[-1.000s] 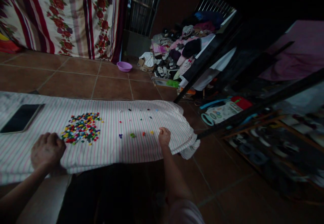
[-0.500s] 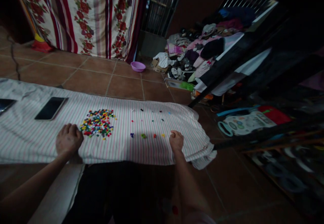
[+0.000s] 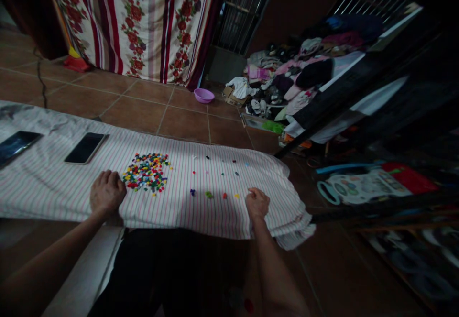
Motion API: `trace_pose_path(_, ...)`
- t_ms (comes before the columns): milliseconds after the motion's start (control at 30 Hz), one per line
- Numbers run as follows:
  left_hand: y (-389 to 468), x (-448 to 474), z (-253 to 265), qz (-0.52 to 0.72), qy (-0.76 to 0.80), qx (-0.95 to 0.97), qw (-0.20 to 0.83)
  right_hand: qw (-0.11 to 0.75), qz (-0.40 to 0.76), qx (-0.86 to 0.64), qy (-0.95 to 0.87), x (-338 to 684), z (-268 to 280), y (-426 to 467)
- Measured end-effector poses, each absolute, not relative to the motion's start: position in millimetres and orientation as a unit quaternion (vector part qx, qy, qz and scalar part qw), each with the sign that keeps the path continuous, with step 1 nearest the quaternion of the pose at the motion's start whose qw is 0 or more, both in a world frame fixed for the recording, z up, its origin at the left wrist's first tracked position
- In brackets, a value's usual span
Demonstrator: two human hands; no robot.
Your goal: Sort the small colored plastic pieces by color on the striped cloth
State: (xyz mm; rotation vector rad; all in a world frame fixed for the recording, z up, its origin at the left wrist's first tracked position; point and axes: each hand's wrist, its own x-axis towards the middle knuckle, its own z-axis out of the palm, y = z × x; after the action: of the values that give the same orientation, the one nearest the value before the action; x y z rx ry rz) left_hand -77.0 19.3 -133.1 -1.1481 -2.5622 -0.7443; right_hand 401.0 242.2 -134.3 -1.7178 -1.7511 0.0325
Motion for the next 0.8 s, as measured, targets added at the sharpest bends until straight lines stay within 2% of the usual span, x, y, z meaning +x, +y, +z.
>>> trace_pose_path(167, 19.4, -77.5, -134.5, -0.252, -0.877, -0.392, 0.115, 0.378, -0.024, -0.598, -0.706, 360.4, -122.4, 245.7)
trace_pose_path(400, 19.2, -78.2, -139.4, -0.272, -0.871, -0.391, 0.121, 0.442, 0.088, -0.448, -0.772, 249.2, -112.3, 233.1)
trace_pose_path(600, 18.9, -78.2, -139.0, -0.271, -0.870, -0.394, 0.123, 0.383, 0.200, -0.376, -0.820, 169.3, -124.5, 202.2)
trace_pose_path(800, 19.0, -78.8, -137.9, -0.258, -0.870, -0.401, 0.126, 0.295, 0.218, -0.347, -0.863, 116.0, -133.5, 177.9)
